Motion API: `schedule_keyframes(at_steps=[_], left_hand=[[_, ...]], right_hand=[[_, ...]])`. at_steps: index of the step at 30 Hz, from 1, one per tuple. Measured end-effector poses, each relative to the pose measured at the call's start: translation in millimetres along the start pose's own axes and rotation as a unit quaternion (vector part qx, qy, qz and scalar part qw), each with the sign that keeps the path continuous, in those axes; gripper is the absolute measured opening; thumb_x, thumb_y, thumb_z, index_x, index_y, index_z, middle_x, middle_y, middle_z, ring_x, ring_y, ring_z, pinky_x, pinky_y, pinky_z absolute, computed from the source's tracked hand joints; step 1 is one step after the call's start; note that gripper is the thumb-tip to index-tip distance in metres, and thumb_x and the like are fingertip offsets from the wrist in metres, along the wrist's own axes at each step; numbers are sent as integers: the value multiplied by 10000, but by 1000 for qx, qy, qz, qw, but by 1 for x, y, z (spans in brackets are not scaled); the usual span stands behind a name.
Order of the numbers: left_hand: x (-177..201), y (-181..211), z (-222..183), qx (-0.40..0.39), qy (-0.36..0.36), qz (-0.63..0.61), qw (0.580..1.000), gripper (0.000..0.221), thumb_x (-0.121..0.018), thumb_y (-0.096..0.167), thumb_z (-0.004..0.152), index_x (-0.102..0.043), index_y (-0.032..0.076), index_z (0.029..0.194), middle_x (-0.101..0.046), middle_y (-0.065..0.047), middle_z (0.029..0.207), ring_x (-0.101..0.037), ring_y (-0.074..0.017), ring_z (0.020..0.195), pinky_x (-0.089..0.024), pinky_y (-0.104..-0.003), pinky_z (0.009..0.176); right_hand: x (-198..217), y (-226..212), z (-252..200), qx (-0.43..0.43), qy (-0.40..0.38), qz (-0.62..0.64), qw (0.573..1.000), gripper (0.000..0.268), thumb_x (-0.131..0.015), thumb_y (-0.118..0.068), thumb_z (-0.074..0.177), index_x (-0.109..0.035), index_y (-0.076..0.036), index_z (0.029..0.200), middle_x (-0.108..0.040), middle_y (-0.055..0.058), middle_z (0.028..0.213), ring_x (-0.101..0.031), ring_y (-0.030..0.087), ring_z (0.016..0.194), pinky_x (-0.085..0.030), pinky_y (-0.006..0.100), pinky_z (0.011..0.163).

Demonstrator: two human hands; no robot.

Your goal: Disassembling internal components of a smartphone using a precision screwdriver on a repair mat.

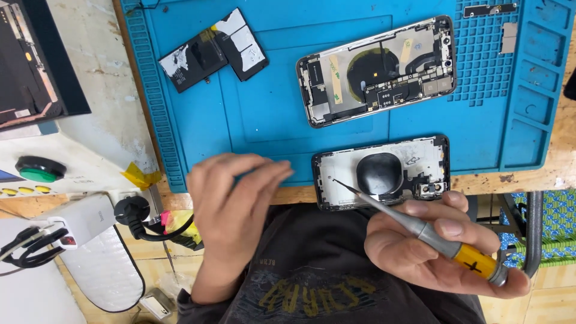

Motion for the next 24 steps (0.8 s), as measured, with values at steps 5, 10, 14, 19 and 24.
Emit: schedule_keyframes(at_steps=[5, 10, 14, 19, 24], left_hand=[[0, -18, -12, 118, 12, 34, 992, 119, -646, 38, 809, -607, 59, 919, -512, -66, 893, -432, -234, 801, -379, -335, 690], [5, -17, -9, 161, 29, 8, 987, 101, -615, 38, 814, -621, 48, 914, -512, -56, 847, -445, -213, 797, -395, -296, 696], [5, -17, -9, 170, 21, -6, 985, 119, -573, 39, 840, -612, 47, 952, -512, -56, 855, -441, -211, 807, -389, -291, 709], [7, -14, -8, 183, 21, -18, 983, 116, -555, 47, 854, -606, 41, 957, -513, -65, 869, -460, -208, 816, -394, -297, 723], [3, 7, -1, 90, 38, 18, 995, 142, -718, 72, 759, -596, 64, 831, -492, -81, 832, -460, -212, 784, -360, -324, 693]], right_hand=[[-10, 0, 14, 32, -1, -61, 998, 493, -446, 2, 920, -389, -302, 1303, -431, 185, 1004, -405, 350, 543, -369, 529, 898], [-16, -16, 23, -6, -56, -100, 993, 472, -415, -39, 951, -395, -345, 1309, -400, 190, 1117, -382, 404, 715, -361, 577, 975], [-4, -9, 26, 1, 7, -112, 994, 439, -445, 36, 984, -382, -277, 1285, -398, 244, 1113, -352, 386, 670, -374, 550, 914], [19, 2, 28, -9, -14, -100, 995, 526, -473, -13, 954, -354, -353, 1337, -420, 275, 1166, -396, 432, 731, -399, 604, 863], [-13, -13, 45, -9, -72, -131, 989, 496, -425, -30, 937, -384, -359, 1305, -377, 229, 1095, -375, 397, 706, -386, 570, 789]])
Point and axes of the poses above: each hand's wrist, its own z-axis towards the middle knuckle, its own x-axis out of the back of the hand, y = z × x, the point moved 3 cm from there along z, towards the middle knuckle
